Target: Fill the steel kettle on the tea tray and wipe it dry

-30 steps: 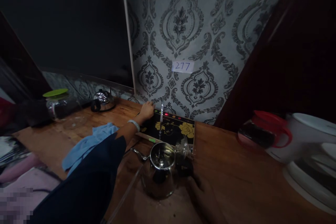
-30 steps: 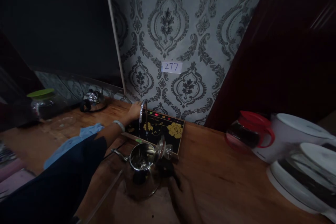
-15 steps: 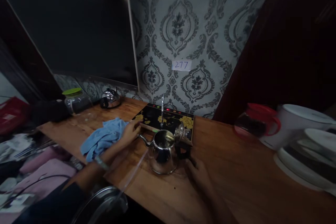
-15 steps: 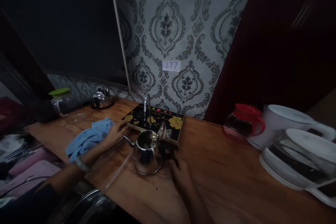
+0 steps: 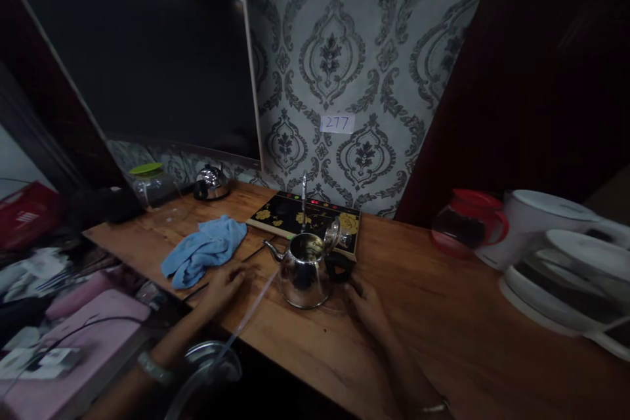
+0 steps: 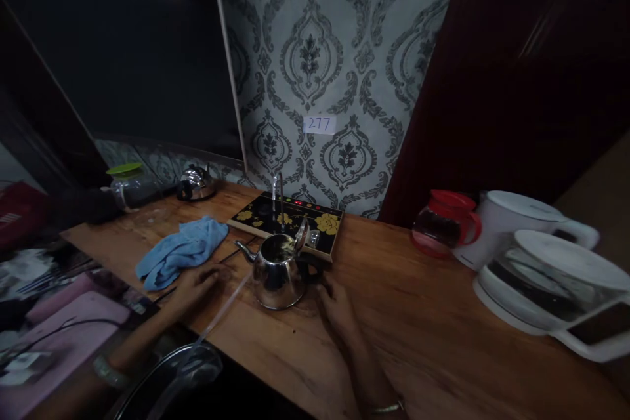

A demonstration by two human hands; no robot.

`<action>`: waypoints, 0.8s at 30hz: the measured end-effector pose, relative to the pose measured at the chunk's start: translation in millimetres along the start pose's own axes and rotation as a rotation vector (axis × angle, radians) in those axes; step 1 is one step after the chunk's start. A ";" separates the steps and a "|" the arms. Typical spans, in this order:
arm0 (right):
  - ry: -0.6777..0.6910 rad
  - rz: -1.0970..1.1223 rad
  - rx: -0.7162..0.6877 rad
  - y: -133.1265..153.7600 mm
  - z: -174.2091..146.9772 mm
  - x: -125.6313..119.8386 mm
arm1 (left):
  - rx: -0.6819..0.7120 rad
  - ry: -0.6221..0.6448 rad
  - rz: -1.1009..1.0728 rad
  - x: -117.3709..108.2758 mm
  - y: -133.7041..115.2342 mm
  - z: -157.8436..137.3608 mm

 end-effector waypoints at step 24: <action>-0.035 0.008 -0.029 -7.1 6.3 9.6 | -0.016 -0.244 0.098 -12.3 4.5 3.9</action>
Point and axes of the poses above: each hand's wrist, its own z-axis towards the middle knuckle, its own x-axis out of the palm, y = z × x, the point moved 4 cm from there along z, towards the middle knuckle, and after that the axes turned 1 degree about z, right-handed, at the moved point
